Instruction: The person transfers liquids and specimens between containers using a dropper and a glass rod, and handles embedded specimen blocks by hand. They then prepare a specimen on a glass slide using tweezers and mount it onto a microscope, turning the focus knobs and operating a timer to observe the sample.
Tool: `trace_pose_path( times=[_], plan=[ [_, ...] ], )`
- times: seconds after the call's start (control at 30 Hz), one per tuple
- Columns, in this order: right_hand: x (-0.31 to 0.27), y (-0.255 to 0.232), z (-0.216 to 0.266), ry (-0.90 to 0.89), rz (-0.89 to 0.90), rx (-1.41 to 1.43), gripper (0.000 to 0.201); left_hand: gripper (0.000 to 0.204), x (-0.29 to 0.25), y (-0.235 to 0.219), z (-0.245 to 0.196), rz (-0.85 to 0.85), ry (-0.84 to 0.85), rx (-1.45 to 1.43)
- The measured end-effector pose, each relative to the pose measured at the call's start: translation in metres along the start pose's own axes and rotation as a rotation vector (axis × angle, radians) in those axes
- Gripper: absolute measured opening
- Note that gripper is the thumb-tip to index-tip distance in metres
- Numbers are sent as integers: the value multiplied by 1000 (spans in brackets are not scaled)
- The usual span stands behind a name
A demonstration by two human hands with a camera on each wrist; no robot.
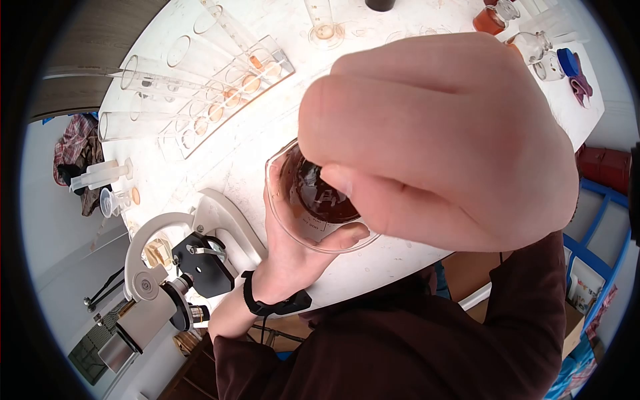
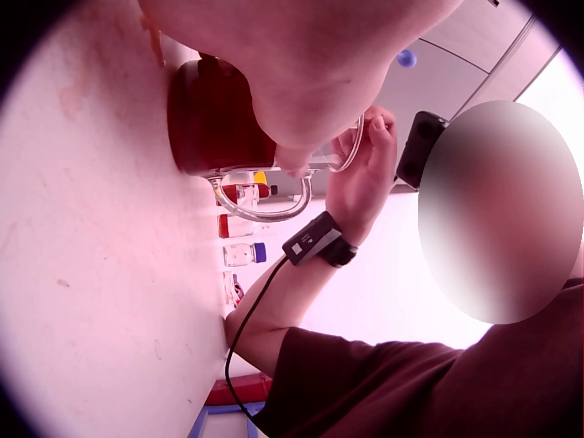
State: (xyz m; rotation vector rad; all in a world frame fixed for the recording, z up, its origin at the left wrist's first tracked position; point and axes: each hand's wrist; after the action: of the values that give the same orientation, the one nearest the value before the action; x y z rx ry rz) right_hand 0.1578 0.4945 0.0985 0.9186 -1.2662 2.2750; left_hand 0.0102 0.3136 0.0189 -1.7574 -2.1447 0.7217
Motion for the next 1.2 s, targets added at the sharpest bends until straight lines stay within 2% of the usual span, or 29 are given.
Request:
trace_pose_path(
  times=[0.03,0.07,0.1,0.13,0.17,0.2,0.23,0.3,0.37,0.43,0.5,0.53,0.6,0.63,0.7,0.73,0.8,0.87,0.93,0.97,1.0,1.03,1.1,1.2],
  plan=[
    [4,-7,4,0,0,-1,15,113,0,-1,-2,9,-11,114],
    [10,-14,10,16,181,-11,14,113,1,3,2,9,-10,114],
    [12,-17,13,32,362,-22,14,112,4,10,9,-15,-15,-75],
    [8,-12,10,32,363,-22,14,112,6,13,12,-39,-20,-265],
    [0,-2,4,-22,186,13,12,112,3,10,8,-38,-20,-265],
    [-4,4,0,-75,10,49,10,112,1,3,-3,27,-165,-254],
    [-3,5,-2,-76,11,49,10,111,0,-1,-9,91,-309,-242],
    [0,7,-5,-78,-93,20,10,112,-1,-1,-6,109,-332,-306],
    [-1,2,1,-42,-46,30,10,112,-1,0,-2,130,-353,-369],
    [3,-5,7,-4,0,40,10,112,-1,1,2,29,-30,50],
    [10,-12,10,55,245,69,8,113,0,0,1,51,-83,-14],
    [8,-6,7,55,244,69,8,113,0,-1,0,73,-135,-79],
    [2,14,-2,-58,-163,78,9,114,0,-2,-3,117,-238,-207],
    [2,9,0,-58,-163,78,9,115,0,-3,-3,138,-290,-272],
    [4,-6,6,68,89,-5,9,114,-1,0,-5,93,-225,-219],
    [3,0,3,67,89,-6,9,114,-1,1,-5,48,-159,-167],
    [-1,16,-5,-178,-127,115,10,113,-1,0,-1,41,-138,-108],
    [-1,13,-4,-132,-118,99,11,112,-1,1,2,36,-118,-51],
    [2,3,0,-86,-109,85,11,110,0,4,2,28,-120,-230],
    [7,-10,6,11,66,20,11,110,0,3,0,29,-121,-231],
    [10,-17,9,108,239,-46,12,110,-1,0,-4,80,-259,-281],
    [6,-10,7,107,239,-46,12,110,-2,-1,-6,132,-398,-329],
    [-4,8,0,-62,-74,97,12,109,-2,1,-6,97,-357,-308],
    [-2,6,-4,-104,-42,138,12,109,-2,3,-5,56,-305,-294]
  ],
)
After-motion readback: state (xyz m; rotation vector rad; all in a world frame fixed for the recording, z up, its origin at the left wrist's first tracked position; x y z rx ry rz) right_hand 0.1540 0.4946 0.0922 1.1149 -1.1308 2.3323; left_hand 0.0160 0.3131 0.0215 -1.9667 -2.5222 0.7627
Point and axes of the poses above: each hand's wrist, its own x-axis towards the middle knuckle, its own y-axis out of the palm, z = x × y, and after that the axes turned 12 degrees about -y, right-handed
